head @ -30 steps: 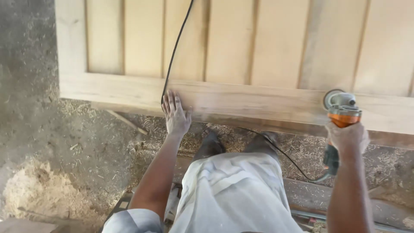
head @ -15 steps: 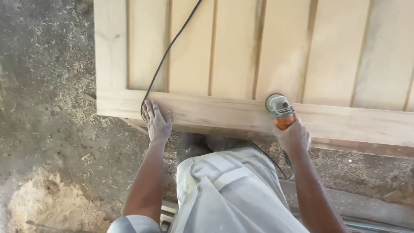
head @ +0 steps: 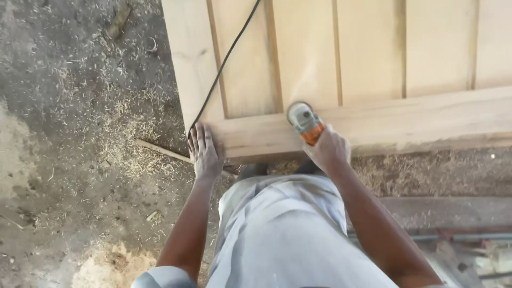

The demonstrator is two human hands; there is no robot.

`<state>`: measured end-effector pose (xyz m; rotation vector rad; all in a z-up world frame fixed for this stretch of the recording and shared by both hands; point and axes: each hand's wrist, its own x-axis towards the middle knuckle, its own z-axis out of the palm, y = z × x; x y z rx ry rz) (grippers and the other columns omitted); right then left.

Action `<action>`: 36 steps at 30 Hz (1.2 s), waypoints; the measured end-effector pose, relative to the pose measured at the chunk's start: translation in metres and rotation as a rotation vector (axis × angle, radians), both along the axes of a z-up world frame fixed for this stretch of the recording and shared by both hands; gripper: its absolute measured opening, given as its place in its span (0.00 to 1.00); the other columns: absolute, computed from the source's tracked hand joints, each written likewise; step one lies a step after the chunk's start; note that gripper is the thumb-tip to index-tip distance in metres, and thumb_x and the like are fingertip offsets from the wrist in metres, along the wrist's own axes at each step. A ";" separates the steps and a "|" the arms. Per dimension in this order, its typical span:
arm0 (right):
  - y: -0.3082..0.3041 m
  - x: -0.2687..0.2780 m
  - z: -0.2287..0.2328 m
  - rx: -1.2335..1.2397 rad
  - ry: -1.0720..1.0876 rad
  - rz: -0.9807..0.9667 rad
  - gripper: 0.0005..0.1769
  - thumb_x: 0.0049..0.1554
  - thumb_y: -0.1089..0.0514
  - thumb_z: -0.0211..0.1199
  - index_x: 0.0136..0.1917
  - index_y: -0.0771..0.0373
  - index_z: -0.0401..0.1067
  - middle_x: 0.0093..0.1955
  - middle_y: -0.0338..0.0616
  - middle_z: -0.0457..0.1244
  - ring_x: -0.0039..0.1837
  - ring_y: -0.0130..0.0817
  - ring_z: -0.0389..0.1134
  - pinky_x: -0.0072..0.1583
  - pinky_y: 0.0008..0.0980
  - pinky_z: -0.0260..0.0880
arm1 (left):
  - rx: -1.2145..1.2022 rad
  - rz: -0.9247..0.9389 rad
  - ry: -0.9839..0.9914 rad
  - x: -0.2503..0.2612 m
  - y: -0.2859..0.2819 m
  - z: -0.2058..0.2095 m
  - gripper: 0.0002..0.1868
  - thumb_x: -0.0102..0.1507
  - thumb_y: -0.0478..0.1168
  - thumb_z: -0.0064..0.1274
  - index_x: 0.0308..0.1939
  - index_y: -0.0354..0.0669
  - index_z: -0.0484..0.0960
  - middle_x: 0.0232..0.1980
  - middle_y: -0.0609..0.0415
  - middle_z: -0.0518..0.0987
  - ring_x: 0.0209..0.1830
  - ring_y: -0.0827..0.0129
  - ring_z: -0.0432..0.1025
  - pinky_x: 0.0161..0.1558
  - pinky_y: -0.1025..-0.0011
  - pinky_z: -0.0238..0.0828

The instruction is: Using an angle grinder with a sanding disc to smooth the surface of a wooden door.

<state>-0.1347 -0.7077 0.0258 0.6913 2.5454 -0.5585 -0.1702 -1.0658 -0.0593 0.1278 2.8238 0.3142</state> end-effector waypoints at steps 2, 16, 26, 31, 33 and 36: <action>-0.034 -0.006 -0.026 -0.081 -0.003 0.039 0.31 0.49 0.44 0.72 0.57 0.66 0.68 0.46 0.53 0.70 0.44 0.47 0.76 0.48 0.44 0.79 | 0.121 -0.027 0.045 -0.014 -0.010 0.001 0.38 0.73 0.55 0.31 0.81 0.37 0.45 0.84 0.39 0.42 0.85 0.44 0.34 0.81 0.49 0.26; -0.078 0.018 0.016 -0.022 -0.019 0.220 0.31 0.44 0.45 0.76 0.52 0.63 0.66 0.44 0.51 0.69 0.46 0.50 0.74 0.47 0.47 0.76 | 0.396 -0.088 0.151 -0.010 0.017 -0.004 0.32 0.72 0.43 0.40 0.78 0.31 0.55 0.82 0.35 0.52 0.85 0.42 0.43 0.81 0.45 0.33; 0.120 0.057 0.019 0.085 -0.045 -0.038 0.32 0.43 0.44 0.78 0.51 0.63 0.68 0.43 0.50 0.70 0.45 0.44 0.74 0.50 0.44 0.75 | 0.355 -0.412 0.087 0.001 0.167 0.004 0.43 0.68 0.51 0.46 0.79 0.26 0.50 0.83 0.31 0.47 0.84 0.38 0.39 0.80 0.46 0.31; 0.265 0.095 -0.002 0.096 0.031 -0.182 0.33 0.43 0.43 0.78 0.56 0.60 0.71 0.44 0.43 0.71 0.41 0.33 0.73 0.45 0.34 0.76 | 0.280 -0.431 0.076 0.019 0.252 0.010 0.48 0.67 0.58 0.45 0.78 0.27 0.48 0.83 0.31 0.45 0.84 0.38 0.38 0.79 0.45 0.30; 0.325 0.104 0.001 0.081 0.102 -0.234 0.36 0.42 0.42 0.79 0.58 0.59 0.72 0.44 0.42 0.71 0.40 0.31 0.72 0.44 0.33 0.76 | 0.269 -0.408 0.069 0.025 0.284 0.011 0.49 0.66 0.60 0.45 0.78 0.26 0.48 0.83 0.31 0.45 0.83 0.37 0.37 0.78 0.45 0.30; 0.411 0.121 0.004 0.132 -0.020 -0.402 0.31 0.47 0.44 0.78 0.57 0.60 0.73 0.43 0.41 0.70 0.40 0.31 0.71 0.44 0.33 0.76 | 0.235 -0.405 0.077 0.038 0.322 0.017 0.49 0.68 0.61 0.42 0.79 0.26 0.45 0.83 0.31 0.43 0.84 0.36 0.34 0.79 0.42 0.28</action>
